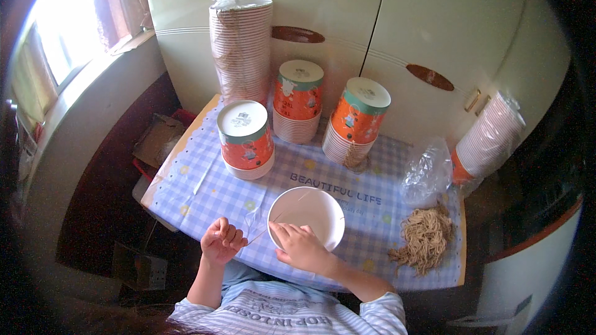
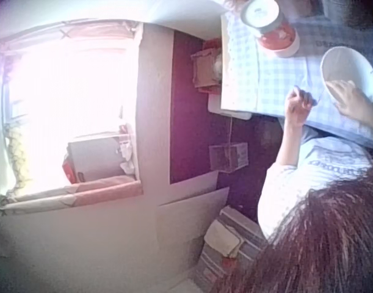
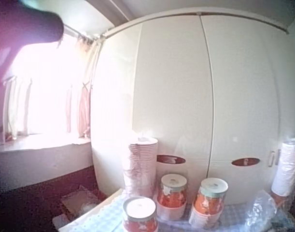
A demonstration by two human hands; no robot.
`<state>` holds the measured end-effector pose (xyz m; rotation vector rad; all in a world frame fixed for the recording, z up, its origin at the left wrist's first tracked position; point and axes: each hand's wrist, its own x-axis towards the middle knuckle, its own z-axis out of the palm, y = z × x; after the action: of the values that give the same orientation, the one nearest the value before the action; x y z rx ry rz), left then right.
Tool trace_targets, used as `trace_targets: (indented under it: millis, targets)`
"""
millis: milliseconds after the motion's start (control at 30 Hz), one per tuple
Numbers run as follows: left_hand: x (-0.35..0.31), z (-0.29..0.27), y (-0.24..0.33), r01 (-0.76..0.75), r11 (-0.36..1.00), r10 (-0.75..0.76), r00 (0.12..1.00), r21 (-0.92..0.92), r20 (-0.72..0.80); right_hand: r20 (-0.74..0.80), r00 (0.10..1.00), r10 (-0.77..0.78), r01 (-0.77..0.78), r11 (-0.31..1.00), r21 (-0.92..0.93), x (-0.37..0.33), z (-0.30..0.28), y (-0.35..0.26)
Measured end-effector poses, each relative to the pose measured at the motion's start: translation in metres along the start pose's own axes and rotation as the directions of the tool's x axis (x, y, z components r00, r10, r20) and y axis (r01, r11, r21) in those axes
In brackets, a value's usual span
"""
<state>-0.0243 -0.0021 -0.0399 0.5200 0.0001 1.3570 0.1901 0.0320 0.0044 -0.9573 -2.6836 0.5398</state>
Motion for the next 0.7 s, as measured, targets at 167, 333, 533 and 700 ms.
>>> trace_targets:
  millis: [167, 333, 533, 700]
  targets:
    - [-0.004, 0.001, -0.001, 0.025, 1.0, -0.025, 0.999, -0.002, 0.034, 0.041, 0.998, 0.043, -0.05, 0.982, 0.184, 0.003, -0.002, 0.016]
    - [-0.005, 0.009, -0.004, 0.037, 0.998, -0.036, 0.999, 0.06, -0.014, 0.216, 0.951, 0.22, -0.3, 0.817, 0.493, 0.014, -0.017, 0.013]
    - [0.004, 0.013, -0.007, 0.016, 0.991, 0.002, 0.991, 0.132, -0.136, 0.109, 0.973, 0.204, -0.205, 0.546, 0.812, 0.017, 0.007, 0.028]
    - [0.017, 0.007, -0.009, 0.141, 0.924, -0.02, 0.946, 0.356, -0.323, 0.008, 0.991, 0.136, -0.093, 0.635, 0.767, 0.011, -0.007, 0.015]
